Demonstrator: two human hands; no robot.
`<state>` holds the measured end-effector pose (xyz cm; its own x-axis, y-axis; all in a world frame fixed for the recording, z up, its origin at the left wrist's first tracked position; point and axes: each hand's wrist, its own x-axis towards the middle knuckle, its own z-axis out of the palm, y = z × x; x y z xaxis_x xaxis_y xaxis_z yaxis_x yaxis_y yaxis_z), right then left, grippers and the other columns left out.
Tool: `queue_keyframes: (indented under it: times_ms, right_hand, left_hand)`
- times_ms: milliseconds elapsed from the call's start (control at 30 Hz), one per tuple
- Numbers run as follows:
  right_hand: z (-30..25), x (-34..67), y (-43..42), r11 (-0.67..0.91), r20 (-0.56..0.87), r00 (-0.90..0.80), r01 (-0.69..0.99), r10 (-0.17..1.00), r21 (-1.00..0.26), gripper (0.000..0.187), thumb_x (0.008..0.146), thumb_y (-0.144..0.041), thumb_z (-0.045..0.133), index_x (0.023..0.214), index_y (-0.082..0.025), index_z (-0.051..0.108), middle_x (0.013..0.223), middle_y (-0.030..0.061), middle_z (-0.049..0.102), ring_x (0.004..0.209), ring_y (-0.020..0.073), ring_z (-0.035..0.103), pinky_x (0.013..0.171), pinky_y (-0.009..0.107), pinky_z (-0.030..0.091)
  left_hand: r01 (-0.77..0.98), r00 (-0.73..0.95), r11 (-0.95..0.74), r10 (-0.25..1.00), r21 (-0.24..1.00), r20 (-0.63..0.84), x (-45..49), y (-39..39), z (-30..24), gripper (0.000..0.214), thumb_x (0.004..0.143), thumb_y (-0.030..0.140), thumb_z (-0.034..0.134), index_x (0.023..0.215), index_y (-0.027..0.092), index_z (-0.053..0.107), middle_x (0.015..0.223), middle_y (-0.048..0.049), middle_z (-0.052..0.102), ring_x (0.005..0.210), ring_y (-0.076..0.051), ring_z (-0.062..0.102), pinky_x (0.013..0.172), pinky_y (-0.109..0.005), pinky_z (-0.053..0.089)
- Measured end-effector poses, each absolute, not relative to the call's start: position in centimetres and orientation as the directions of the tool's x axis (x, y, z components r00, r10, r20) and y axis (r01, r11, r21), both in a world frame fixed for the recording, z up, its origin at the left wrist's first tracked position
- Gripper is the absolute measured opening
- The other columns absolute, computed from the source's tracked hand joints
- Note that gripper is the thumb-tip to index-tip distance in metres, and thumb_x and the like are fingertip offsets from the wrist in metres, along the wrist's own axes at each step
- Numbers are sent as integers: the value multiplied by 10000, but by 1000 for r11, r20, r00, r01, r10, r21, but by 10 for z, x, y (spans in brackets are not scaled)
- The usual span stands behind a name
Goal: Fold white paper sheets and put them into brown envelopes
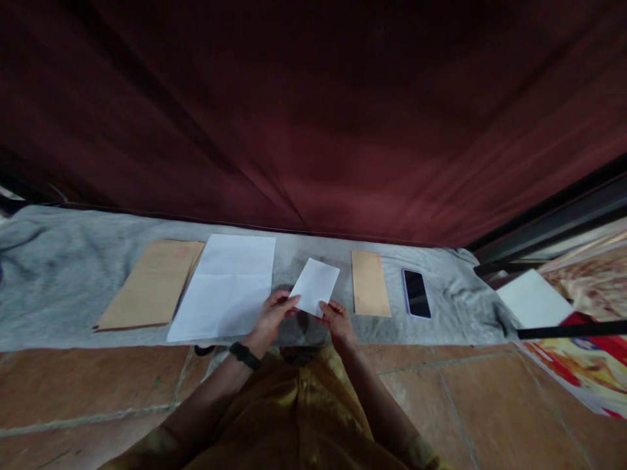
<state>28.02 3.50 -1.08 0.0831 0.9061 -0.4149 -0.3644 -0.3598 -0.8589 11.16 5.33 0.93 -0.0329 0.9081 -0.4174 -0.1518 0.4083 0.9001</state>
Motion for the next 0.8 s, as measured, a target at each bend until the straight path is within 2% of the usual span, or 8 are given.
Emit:
queue_keyframes:
  times_ms: [133, 233, 333, 433, 533, 600, 700, 800]
  right_hand:
    - [-16, 289, 33, -446, -460, 15, -214, 888, -869, 472, 611, -603, 820, 803, -184, 717, 675, 23, 732, 599, 189, 679, 551, 309, 571]
    - [-20, 290, 21, -502, -496, -82, -91, 864, -860, 432, 714, -614, 738, 695, -184, 696, 564, 16, 687, 472, 153, 612, 453, 251, 494]
    - [-19, 291, 7, -358, -372, -114, 131, 921, -925, 443, 900, -561, 549, 716, -190, 705, 599, 28, 700, 480, 144, 607, 466, 241, 491]
    - [-13, 292, 5, -84, -110, -63, 319, 992, -944, 369, 990, -425, 452, 957, -201, 744, 905, 66, 773, 796, 185, 719, 740, 292, 588]
    - [-12, 290, 17, 243, 185, -159, 565, 970, -789, 375, 1020, -289, 407, 1291, -198, 650, 1312, 90, 679, 1240, 192, 613, 1081, 336, 487]
    - [-17, 286, 27, 385, 264, -281, 700, 923, -602, 425, 1029, -252, 396, 1411, -162, 559, 1449, 109, 579, 1378, 192, 498, 1173, 362, 404]
    - [-30, 278, 36, 422, 253, -344, 814, 904, -399, 465, 1033, -299, 445, 1464, -134, 499, 1533, 133, 487, 1457, 236, 397, 1208, 439, 346]
    - [-39, 275, 36, 399, 247, -333, 864, 910, -307, 505, 1033, -354, 466, 1497, -155, 458, 1570, 142, 429, 1475, 262, 366, 1199, 486, 336]
  left_hand:
    - [101, 25, 300, 952, 949, -304, 102, 67, 3, 337, 663, 500, 709, 691, 198, 562, 633, 29, 593, 600, -133, 580, 567, -249, 437]
    - [203, 64, 285, 951, 937, -303, 98, 79, -2, 231, 670, 413, 666, 673, 205, 564, 595, 41, 558, 569, -132, 540, 546, -246, 408]
    - [306, 132, 267, 938, 914, -319, 93, 93, -4, 143, 658, 340, 644, 684, 204, 607, 582, 43, 563, 546, -129, 510, 538, -245, 378]
    - [400, 205, 245, 915, 883, -347, 87, 108, -3, 118, 626, 314, 655, 666, 207, 630, 550, 49, 546, 522, -128, 492, 513, -241, 339]
    - [479, 275, 219, 882, 850, -383, 84, 122, -4, 126, 576, 312, 688, 636, 212, 639, 495, 60, 515, 475, -130, 475, 475, -241, 309]
    - [513, 295, 197, 873, 835, -387, 84, 129, -5, 132, 569, 309, 690, 643, 212, 640, 500, 60, 525, 466, -133, 483, 467, -242, 314]
    - [547, 280, 157, 891, 822, -357, 86, 131, -7, 124, 596, 271, 672, 695, 202, 643, 543, 53, 552, 493, -135, 504, 487, -240, 332]
    - [576, 233, 126, 922, 808, -310, 88, 124, -7, 113, 666, 228, 628, 771, 191, 643, 588, 44, 571, 538, -135, 522, 529, -240, 353]
